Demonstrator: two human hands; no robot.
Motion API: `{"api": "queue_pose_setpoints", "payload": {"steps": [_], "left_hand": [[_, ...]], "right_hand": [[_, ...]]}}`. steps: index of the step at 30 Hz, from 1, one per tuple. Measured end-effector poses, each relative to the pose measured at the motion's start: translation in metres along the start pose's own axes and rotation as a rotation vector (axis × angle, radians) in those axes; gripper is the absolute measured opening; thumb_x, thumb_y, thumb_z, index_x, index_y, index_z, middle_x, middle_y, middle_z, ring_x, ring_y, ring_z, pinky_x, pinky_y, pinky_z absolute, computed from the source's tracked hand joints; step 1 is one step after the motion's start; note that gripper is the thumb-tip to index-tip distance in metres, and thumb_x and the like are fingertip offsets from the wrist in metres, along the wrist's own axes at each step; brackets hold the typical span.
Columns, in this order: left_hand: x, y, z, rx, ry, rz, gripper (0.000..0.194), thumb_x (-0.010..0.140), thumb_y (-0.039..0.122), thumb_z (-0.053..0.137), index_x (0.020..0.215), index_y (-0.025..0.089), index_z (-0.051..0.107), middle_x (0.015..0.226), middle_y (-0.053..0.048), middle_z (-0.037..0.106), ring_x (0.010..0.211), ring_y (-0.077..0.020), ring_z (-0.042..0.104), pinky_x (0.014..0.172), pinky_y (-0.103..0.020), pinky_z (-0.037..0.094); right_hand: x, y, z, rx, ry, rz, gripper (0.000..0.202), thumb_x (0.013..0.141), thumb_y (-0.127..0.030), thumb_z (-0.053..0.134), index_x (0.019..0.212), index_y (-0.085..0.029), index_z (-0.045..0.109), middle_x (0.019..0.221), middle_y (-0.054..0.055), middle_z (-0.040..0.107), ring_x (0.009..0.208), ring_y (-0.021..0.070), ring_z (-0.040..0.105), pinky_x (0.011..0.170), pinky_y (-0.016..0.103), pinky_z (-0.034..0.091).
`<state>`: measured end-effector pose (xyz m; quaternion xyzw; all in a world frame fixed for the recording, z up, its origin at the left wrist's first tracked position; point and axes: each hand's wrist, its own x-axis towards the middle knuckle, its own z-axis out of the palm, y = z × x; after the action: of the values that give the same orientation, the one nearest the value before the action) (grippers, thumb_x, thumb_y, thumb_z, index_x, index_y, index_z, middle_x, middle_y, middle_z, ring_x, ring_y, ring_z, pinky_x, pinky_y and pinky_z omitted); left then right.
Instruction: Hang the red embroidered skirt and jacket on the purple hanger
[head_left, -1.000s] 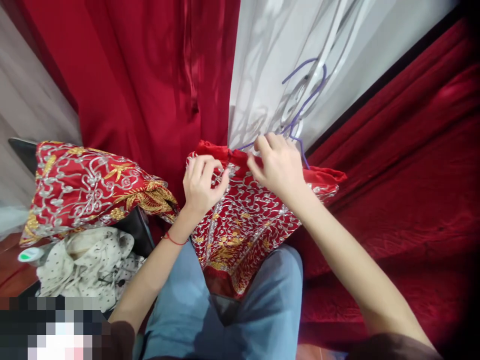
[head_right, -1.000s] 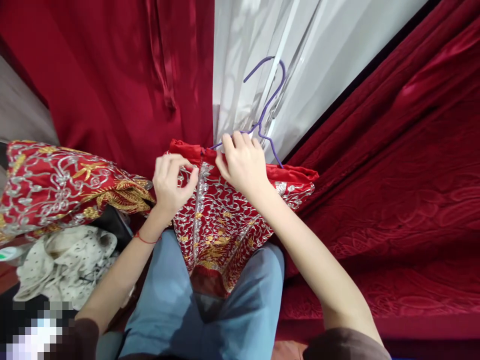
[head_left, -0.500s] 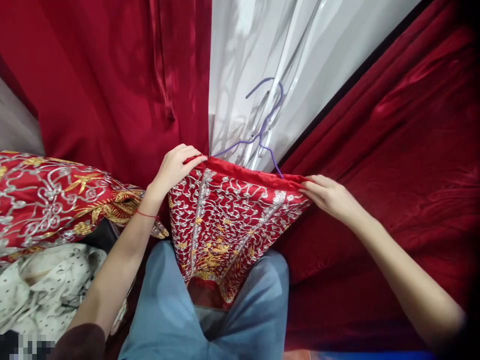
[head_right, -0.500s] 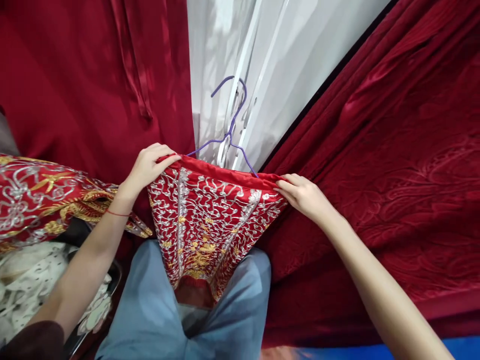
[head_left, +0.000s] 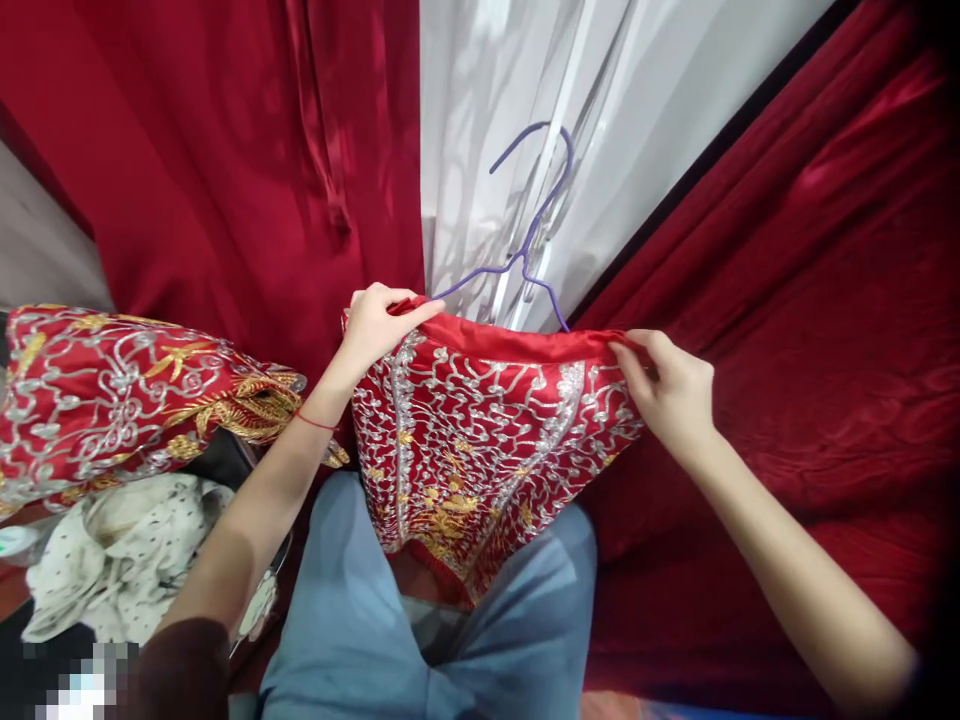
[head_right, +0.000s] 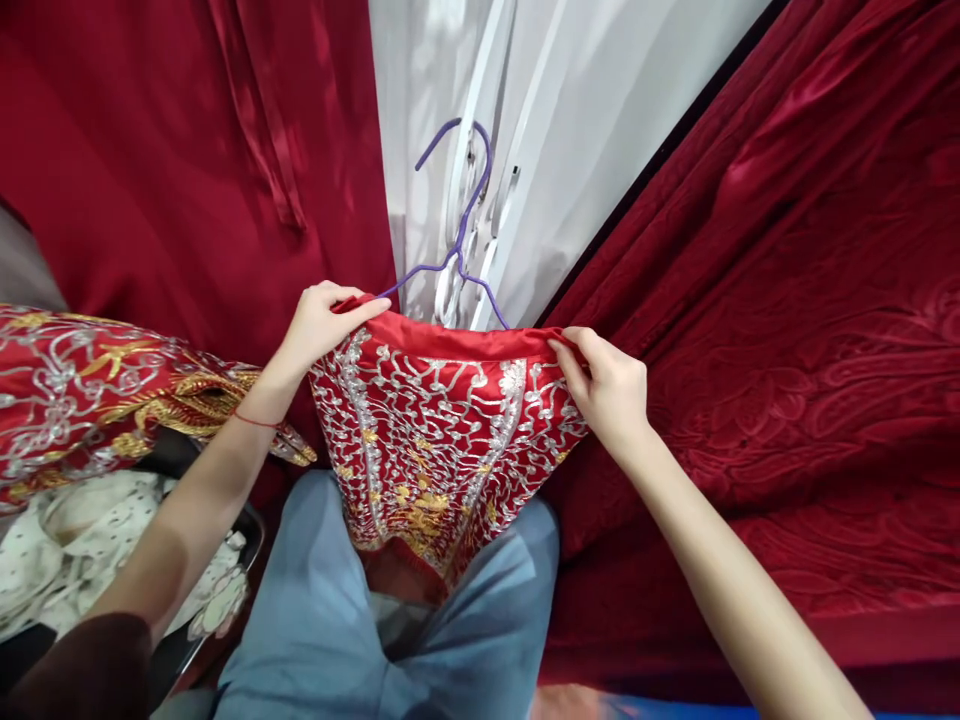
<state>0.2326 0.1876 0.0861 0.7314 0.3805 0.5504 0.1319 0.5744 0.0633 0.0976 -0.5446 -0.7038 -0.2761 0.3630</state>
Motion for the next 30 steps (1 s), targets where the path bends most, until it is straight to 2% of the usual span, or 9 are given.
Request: {"api": "queue_pose_setpoints", "payload": {"steps": [2, 5, 8, 11, 14, 17, 21, 26, 30], "left_hand": [[-0.003, 0.002, 0.001, -0.107, 0.038, -0.001, 0.02, 0.077, 0.04, 0.075, 0.081, 0.02, 0.076, 0.082, -0.003, 0.074, 0.085, -0.0194, 0.064, 0.087, -0.034, 0.046], [-0.012, 0.0, 0.0, -0.277, 0.153, 0.01, 0.021, 0.081, 0.036, 0.069, 0.094, 0.021, 0.076, 0.098, -0.004, 0.075, 0.094, -0.0197, 0.067, 0.091, -0.036, 0.049], [-0.031, 0.0, -0.006, -0.283, 0.194, 0.057, 0.019, 0.087, 0.036, 0.064, 0.093, 0.022, 0.073, 0.096, -0.003, 0.075, 0.099, -0.0202, 0.068, 0.1, -0.04, 0.046], [-0.059, 0.003, -0.011, -0.085, 0.197, 0.139, 0.012, 0.087, 0.033, 0.063, 0.083, 0.024, 0.07, 0.092, 0.0, 0.074, 0.111, -0.0214, 0.065, 0.116, -0.048, 0.03], [-0.095, 0.005, -0.003, 0.004, 0.191, 0.155, 0.008, 0.086, 0.029, 0.063, 0.082, 0.026, 0.069, 0.092, 0.001, 0.074, 0.117, -0.0227, 0.062, 0.12, -0.053, 0.019], [-0.133, 0.006, 0.019, -0.161, 0.246, -0.007, 0.006, 0.085, 0.032, 0.065, 0.084, 0.026, 0.068, 0.1, -0.003, 0.074, 0.12, -0.0254, 0.059, 0.116, -0.052, 0.029], [-0.189, 0.003, 0.05, -0.6, 0.303, -0.396, 0.012, 0.086, 0.039, 0.065, 0.086, 0.027, 0.067, 0.111, -0.006, 0.07, 0.115, -0.0249, 0.062, 0.103, -0.041, 0.046], [-0.246, -0.005, 0.073, -0.69, 0.265, -0.656, 0.029, 0.092, 0.048, 0.056, 0.078, 0.026, 0.069, 0.102, -0.007, 0.07, 0.105, -0.0246, 0.065, 0.095, -0.036, 0.051], [-0.255, -0.017, 0.085, -0.841, 0.304, -0.805, 0.036, 0.088, 0.057, 0.058, 0.078, 0.023, 0.067, 0.086, -0.009, 0.07, 0.093, -0.0254, 0.067, 0.087, -0.038, 0.055]], "right_hand": [[-0.004, 0.01, 0.009, -0.116, 0.036, 0.088, 0.045, 0.098, -0.055, 0.043, 0.107, -0.015, 0.062, 0.081, 0.01, 0.073, 0.057, 0.0188, 0.064, 0.051, 0.028, 0.041], [-0.005, 0.025, 0.026, -0.186, 0.067, 0.204, 0.058, 0.095, -0.062, 0.043, 0.12, -0.011, 0.054, 0.083, 0.012, 0.072, 0.057, 0.0225, 0.065, 0.046, 0.029, 0.038], [-0.004, 0.025, 0.036, -0.15, 0.106, 0.275, 0.061, 0.093, -0.059, 0.047, 0.131, -0.011, 0.044, 0.09, 0.013, 0.071, 0.068, 0.0261, 0.067, 0.054, 0.034, 0.047], [-0.015, -0.008, 0.04, -0.131, 0.301, 0.249, 0.051, 0.093, -0.044, 0.051, 0.132, -0.012, 0.045, 0.111, 0.021, 0.066, 0.1, 0.034, 0.064, 0.082, 0.049, 0.051], [-0.046, -0.076, 0.052, 0.027, 0.507, 0.24, 0.038, 0.088, -0.034, 0.06, 0.121, -0.016, 0.054, 0.116, 0.023, 0.06, 0.113, 0.0372, 0.056, 0.094, 0.056, 0.045], [-0.084, -0.149, 0.082, 0.506, 0.373, 0.351, 0.01, 0.093, -0.028, 0.054, 0.1, -0.025, 0.059, 0.091, 0.01, 0.062, 0.09, 0.0272, 0.061, 0.086, 0.047, 0.048], [-0.108, -0.212, 0.13, 1.115, -0.02, 0.708, 0.017, 0.095, -0.038, 0.052, 0.098, -0.025, 0.062, 0.094, 0.005, 0.066, 0.089, 0.0208, 0.063, 0.082, 0.036, 0.051], [-0.109, -0.227, 0.156, 1.501, -0.301, 0.873, 0.04, 0.094, -0.054, 0.048, 0.105, -0.021, 0.068, 0.097, 0.006, 0.072, 0.092, 0.0218, 0.066, 0.088, 0.037, 0.052], [-0.12, -0.224, 0.149, 1.523, -0.225, 0.931, 0.035, 0.094, -0.052, 0.051, 0.105, -0.022, 0.066, 0.089, 0.005, 0.073, 0.087, 0.0218, 0.068, 0.085, 0.038, 0.053]]}}
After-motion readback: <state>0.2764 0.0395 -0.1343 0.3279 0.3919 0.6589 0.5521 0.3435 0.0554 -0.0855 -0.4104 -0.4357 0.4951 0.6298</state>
